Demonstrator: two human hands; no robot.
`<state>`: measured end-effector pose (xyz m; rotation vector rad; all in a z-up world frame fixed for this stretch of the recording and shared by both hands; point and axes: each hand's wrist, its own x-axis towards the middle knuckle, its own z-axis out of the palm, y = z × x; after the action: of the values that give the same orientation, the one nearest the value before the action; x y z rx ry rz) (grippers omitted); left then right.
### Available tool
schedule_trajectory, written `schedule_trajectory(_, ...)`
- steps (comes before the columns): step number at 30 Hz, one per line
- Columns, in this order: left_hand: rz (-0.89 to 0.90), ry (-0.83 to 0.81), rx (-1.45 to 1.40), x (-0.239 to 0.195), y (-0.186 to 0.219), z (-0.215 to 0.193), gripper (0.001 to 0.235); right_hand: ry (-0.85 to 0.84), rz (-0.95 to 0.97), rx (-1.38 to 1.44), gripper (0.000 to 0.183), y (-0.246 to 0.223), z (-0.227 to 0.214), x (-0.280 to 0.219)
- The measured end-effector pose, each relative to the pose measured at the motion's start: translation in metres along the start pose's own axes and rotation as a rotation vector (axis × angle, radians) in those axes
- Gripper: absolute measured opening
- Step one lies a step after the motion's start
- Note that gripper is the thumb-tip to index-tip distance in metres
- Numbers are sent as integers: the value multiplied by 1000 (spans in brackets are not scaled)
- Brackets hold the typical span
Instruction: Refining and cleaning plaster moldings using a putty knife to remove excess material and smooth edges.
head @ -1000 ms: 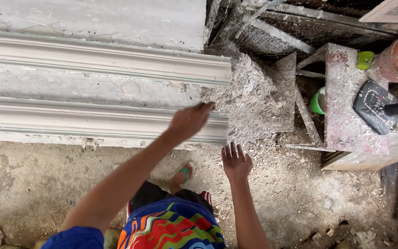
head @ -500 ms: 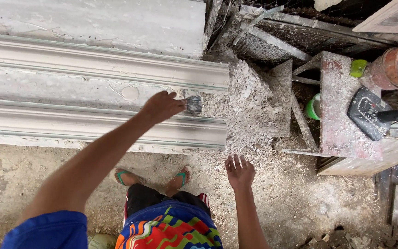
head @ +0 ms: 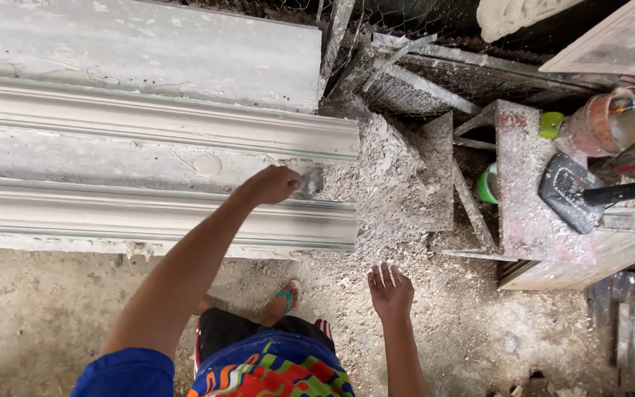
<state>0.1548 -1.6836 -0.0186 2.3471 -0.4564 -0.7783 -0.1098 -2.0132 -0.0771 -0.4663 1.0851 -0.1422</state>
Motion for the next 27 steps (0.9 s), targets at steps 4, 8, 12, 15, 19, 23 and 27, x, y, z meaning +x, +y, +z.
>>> schedule_trajectory(4, -74, -60, -41, -41, -15, -48, 28, -47, -34, -74, 35, -13, 22, -13)
schedule_trajectory(8, -108, 69, 53, -104, 1, -98, 39, -11, -79, -176, 43, -19, 69, -55)
schedule_trajectory(12, 65, 342, -282, -194, 3, -84, 59, 13, -169, -253, 44, -12, 62, -34)
schedule_trajectory(15, -64, 511, -520, -254, -15, -21, 41, -65, -335, -459, 52, 1, 100, -69)
schedule_trajectory(19, -338, 755, -717, -324, -36, 104, 22, -154, -492, -683, 44, 27, 141, -96)
schedule_trajectory(23, -691, 828, -859, -362, -39, 189, 57, -299, -554, -1110, 27, 57, 159, -108)
schedule_trajectory(27, -573, 851, -794, -368, -39, 176, 63, -466, -462, -1426, 27, 93, 185, -135)
